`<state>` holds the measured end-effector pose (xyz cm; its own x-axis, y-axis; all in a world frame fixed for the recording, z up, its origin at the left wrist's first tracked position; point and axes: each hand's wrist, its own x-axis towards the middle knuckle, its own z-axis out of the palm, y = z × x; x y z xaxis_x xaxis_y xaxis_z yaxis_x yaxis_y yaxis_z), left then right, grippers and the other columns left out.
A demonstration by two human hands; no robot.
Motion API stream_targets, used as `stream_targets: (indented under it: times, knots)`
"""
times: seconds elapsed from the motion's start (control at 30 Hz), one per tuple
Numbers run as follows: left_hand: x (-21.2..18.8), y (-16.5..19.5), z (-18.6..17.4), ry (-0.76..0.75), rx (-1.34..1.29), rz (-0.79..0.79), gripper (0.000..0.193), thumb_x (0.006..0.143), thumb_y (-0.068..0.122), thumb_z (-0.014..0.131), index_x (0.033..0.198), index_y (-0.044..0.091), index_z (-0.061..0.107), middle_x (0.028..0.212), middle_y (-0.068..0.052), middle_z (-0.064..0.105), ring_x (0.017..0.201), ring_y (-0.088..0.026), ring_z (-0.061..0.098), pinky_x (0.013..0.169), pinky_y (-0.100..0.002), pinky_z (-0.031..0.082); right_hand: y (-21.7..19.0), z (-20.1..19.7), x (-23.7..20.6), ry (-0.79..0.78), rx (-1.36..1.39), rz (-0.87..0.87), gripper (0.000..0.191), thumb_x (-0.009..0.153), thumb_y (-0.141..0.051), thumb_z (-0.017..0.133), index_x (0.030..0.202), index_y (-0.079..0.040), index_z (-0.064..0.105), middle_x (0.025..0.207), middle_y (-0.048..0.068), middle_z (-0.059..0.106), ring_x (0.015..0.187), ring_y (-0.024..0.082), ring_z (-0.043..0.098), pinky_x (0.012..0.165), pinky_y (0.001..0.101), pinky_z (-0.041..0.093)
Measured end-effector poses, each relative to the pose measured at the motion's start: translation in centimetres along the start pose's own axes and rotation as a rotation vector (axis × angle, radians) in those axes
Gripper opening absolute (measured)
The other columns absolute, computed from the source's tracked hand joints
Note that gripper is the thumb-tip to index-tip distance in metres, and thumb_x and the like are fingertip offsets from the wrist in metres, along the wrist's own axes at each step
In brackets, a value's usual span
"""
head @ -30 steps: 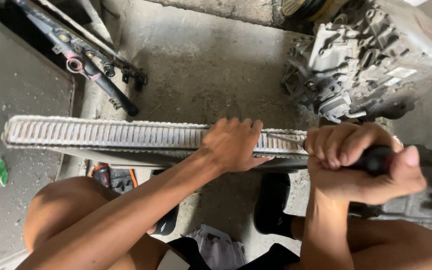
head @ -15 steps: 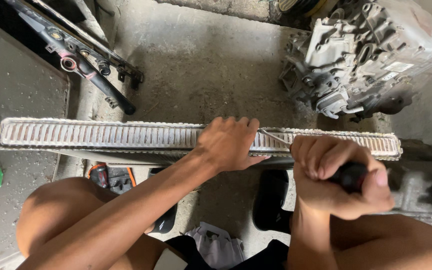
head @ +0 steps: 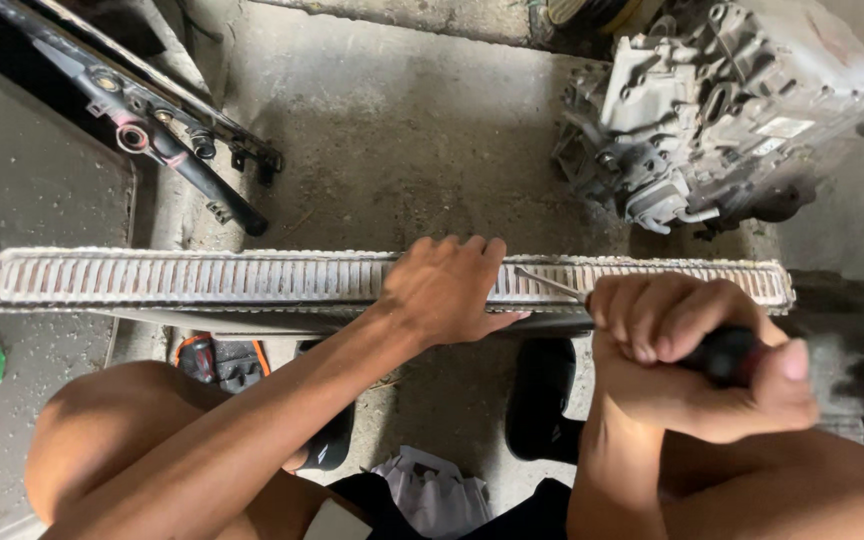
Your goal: The person uses a screwdriver to scrape and clean the fins of a car radiator. They hold the radiator with one hand and scrape along the fins with the other, moving systematically across the surface.
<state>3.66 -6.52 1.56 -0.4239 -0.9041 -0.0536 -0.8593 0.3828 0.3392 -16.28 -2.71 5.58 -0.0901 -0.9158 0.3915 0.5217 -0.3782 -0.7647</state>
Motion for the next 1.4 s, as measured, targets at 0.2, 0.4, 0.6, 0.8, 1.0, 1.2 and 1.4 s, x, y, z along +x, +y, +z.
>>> stream_targets:
  times: [0.2, 0.4, 0.6, 0.8, 1.0, 1.2, 1.4]
  knots:
    - [-0.2, 0.1, 0.0, -0.035, -0.015, -0.036, 0.076, 0.087, 0.067, 0.066, 0.12, -0.001, 0.057, 0.102, -0.02, 0.069, 0.094, -0.037, 0.07, 0.082, -0.049, 0.054, 0.3, 0.5, 0.2, -0.025, 0.128, 0.057, 0.064, 0.098, -0.057, 0.045, 0.062, -0.004, 0.043, 0.046, 0.008, 0.034, 0.041, 0.018, 0.023, 0.049, 0.0363, 0.023]
    - [0.0, 0.2, -0.3, -0.071, -0.01, -0.051, 0.075, 0.085, 0.068, 0.066, 0.119, 0.001, 0.058, 0.103, -0.017, 0.069, 0.095, -0.034, 0.07, 0.082, -0.047, 0.052, 0.5, 1.1, -1.1, 0.1, 0.086, -0.024, 0.063, 0.096, -0.057, 0.042, 0.059, -0.005, 0.04, 0.045, 0.008, 0.032, 0.04, 0.018, 0.021, 0.047, 0.0367, 0.022]
    - [0.0, 0.4, -0.6, -0.121, 0.003, -0.071, 0.077, 0.084, 0.069, 0.066, 0.121, 0.002, 0.057, 0.105, -0.015, 0.069, 0.098, -0.031, 0.07, 0.082, -0.046, 0.052, 0.3, 1.6, -2.6, 0.139, 0.155, -0.042, 0.061, 0.096, -0.054, 0.042, 0.061, -0.004, 0.041, 0.047, 0.008, 0.034, 0.043, 0.019, 0.024, 0.05, 0.0377, 0.023]
    - [-0.1, 0.3, -0.6, -0.093, -0.008, -0.075, 0.077, 0.083, 0.069, 0.067, 0.121, 0.003, 0.056, 0.108, -0.015, 0.068, 0.099, -0.031, 0.069, 0.082, -0.047, 0.051, 0.0, 1.8, -3.2, 0.025, -0.026, -0.065, 0.057, 0.088, -0.057, 0.048, 0.06, -0.007, 0.045, 0.047, 0.008, 0.037, 0.043, 0.02, 0.026, 0.05, 0.0399, 0.025]
    - [0.2, -0.3, -0.3, -0.053, 0.025, -0.074, 0.079, 0.081, 0.069, 0.068, 0.123, 0.003, 0.056, 0.109, -0.015, 0.068, 0.1, -0.033, 0.069, 0.083, -0.048, 0.052, -1.0, 0.7, -3.0, 0.037, 0.105, -0.005, 0.062, 0.091, -0.06, 0.046, 0.062, -0.005, 0.047, 0.046, 0.007, 0.039, 0.041, 0.019, 0.028, 0.048, 0.0381, 0.026]
    - [0.0, -0.2, 0.0, -0.003, 0.015, -0.061, 0.075, 0.085, 0.068, 0.066, 0.12, 0.002, 0.057, 0.108, -0.016, 0.068, 0.099, -0.035, 0.069, 0.082, -0.05, 0.053, -0.8, 0.4, -2.6, 0.012, 0.153, -0.041, 0.063, 0.094, -0.06, 0.045, 0.064, -0.004, 0.048, 0.049, 0.008, 0.041, 0.042, 0.02, 0.031, 0.049, 0.038, 0.027]
    - [0.2, -0.1, -0.1, -0.052, 0.015, -0.066, 0.073, 0.084, 0.068, 0.067, 0.113, 0.001, 0.058, 0.102, -0.015, 0.069, 0.095, -0.033, 0.071, 0.08, -0.047, 0.055, 1.2, 1.1, -1.0, -0.024, 0.04, -0.022, 0.061, 0.094, -0.058, 0.048, 0.065, -0.005, 0.045, 0.049, 0.008, 0.041, 0.043, 0.018, 0.031, 0.047, 0.0352, 0.026]
